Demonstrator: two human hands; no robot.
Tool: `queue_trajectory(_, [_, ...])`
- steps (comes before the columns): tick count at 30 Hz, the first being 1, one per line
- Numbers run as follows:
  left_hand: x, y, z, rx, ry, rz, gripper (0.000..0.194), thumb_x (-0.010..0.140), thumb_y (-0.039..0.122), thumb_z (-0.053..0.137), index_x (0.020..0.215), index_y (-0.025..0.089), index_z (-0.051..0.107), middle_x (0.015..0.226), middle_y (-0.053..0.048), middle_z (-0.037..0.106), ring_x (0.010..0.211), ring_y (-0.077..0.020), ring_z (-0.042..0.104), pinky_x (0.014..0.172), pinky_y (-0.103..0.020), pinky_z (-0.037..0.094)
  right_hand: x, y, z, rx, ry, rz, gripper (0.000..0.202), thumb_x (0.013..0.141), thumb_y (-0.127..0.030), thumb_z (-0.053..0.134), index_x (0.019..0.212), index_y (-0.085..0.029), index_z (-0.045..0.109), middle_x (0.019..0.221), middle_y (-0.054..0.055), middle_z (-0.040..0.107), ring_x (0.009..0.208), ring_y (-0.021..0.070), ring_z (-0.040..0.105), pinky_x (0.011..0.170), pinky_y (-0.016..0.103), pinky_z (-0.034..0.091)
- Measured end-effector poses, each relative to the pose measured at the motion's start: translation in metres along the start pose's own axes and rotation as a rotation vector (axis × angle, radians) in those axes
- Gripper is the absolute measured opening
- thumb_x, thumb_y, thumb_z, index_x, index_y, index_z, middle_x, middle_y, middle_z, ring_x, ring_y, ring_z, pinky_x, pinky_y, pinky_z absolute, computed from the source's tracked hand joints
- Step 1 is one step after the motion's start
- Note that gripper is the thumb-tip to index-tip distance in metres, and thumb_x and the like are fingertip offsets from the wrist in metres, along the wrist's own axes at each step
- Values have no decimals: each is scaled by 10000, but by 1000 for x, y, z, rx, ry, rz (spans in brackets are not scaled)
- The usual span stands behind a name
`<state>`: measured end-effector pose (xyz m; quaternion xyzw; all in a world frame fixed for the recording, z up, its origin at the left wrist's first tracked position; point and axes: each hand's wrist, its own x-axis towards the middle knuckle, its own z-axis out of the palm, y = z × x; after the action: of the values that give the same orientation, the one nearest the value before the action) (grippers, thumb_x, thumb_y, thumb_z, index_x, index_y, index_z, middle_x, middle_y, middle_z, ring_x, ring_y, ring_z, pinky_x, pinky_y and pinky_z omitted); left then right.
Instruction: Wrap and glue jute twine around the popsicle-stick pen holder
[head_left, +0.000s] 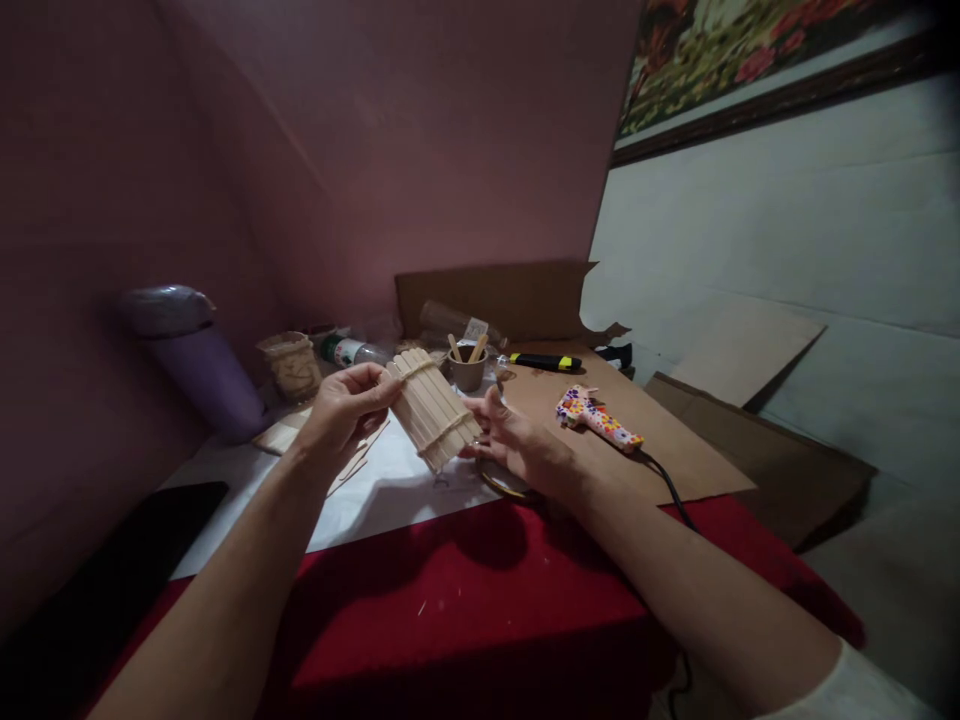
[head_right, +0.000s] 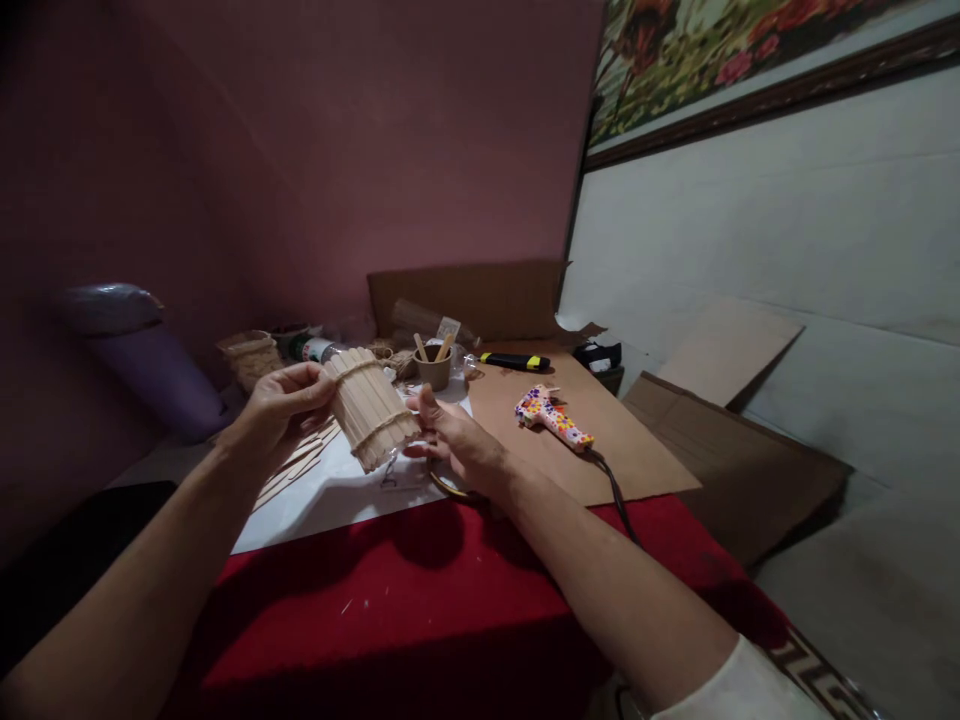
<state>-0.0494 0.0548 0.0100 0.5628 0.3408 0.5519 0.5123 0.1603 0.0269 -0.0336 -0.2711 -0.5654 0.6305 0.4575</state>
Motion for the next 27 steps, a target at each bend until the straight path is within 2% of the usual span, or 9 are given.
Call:
queue_trajectory(4, [0, -5, 5, -23, -18, -28, 290, 605, 295, 809, 599, 136, 567, 461, 63, 442, 344, -4, 283, 342, -161, 136, -5, -6, 5, 108, -167, 26, 592, 805, -598, 598, 1196, -154, 580, 1119, 132, 633, 910, 204, 629, 762, 308, 523])
queue_trajectory(8, [-2, -6, 6, -20, -9, -37, 302, 610, 319, 806, 614, 132, 569, 481, 59, 454, 347, -1, 281, 341, -159, 130, -6, -9, 6, 178, -223, 66, 520, 791, -427, 679, 1212, -146, 559, 1096, 127, 634, 882, 188, 630, 748, 299, 539])
queue_trajectory(18, [-3, -9, 5, -38, -8, -72, 301, 631, 329, 791, 630, 138, 559, 491, 63, 435, 350, 0, 261, 351, -167, 104, -8, -9, 7, 177, -198, 114, 386, 826, -407, 599, 1138, -181, 624, 1015, 98, 670, 910, 215, 629, 795, 352, 538])
queue_trajectory(27, [-5, -8, 5, -19, -5, -72, 301, 631, 345, 791, 653, 137, 575, 508, 59, 459, 355, -2, 273, 354, -169, 105, -7, -8, 4, 248, -233, 136, 346, 870, -344, 547, 1160, -170, 619, 1021, 92, 686, 847, 185, 650, 782, 324, 530])
